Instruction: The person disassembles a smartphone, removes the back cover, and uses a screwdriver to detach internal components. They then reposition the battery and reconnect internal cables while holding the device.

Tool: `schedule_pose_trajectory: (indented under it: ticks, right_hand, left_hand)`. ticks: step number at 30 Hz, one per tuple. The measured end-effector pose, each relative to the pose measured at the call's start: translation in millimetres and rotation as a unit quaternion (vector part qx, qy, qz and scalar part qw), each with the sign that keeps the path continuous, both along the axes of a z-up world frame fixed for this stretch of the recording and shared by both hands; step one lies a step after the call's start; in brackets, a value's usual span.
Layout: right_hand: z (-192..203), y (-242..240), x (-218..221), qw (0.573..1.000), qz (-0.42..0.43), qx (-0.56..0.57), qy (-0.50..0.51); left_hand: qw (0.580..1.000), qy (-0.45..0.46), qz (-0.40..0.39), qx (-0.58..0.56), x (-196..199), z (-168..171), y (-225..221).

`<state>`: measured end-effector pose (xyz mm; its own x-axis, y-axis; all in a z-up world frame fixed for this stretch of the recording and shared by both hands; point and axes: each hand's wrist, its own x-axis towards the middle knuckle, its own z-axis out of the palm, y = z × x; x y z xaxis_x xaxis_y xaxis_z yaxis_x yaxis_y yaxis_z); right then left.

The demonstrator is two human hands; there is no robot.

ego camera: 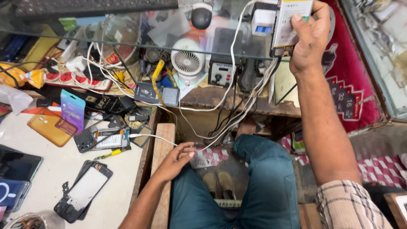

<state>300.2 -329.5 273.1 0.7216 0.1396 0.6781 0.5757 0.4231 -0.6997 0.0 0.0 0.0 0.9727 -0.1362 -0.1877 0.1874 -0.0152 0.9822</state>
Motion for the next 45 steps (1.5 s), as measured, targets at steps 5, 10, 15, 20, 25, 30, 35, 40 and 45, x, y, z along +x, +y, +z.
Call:
schedule_pose_trajectory:
  ticks: [5,10,15,20,25,30,35,40,45]
  right_hand:
    - [-13,9,-10,0.994,-0.083,-0.002,-0.064]
    - [-16,18,-42,0.988,-0.096,-0.036,-0.113]
    - [-74,62,-129,0.995,0.033,-0.081,0.053]
    - [-130,118,-196,0.961,0.147,-0.122,0.201]
    - [-157,138,-218,0.937,0.208,-0.16,0.231]
    - [-163,137,-214,0.929,0.227,-0.169,0.239]
    - [-166,134,-213,0.924,0.222,-0.188,0.248]
    - [-164,134,-212,0.922,0.226,-0.198,0.245]
    - [-166,135,-209,0.921,0.235,-0.209,0.229]
  left_hand:
    - [1.0,0.001,-0.001,-0.025,-4,6,-2]
    - [1.0,0.016,0.004,-0.013,-3,21,-5]
    - [0.997,-0.043,0.031,-0.053,-4,23,-4]
    - [0.971,-0.105,0.092,-0.192,-6,28,-7]
    - [0.933,-0.241,0.12,-0.238,-12,31,-21]
    - [0.932,-0.223,0.137,-0.25,-11,38,-26]
    - [0.934,-0.211,0.143,-0.249,-14,43,-26]
    - [0.939,-0.195,0.149,-0.24,-15,48,-26]
    - [0.942,-0.184,0.159,-0.233,-17,53,-24]
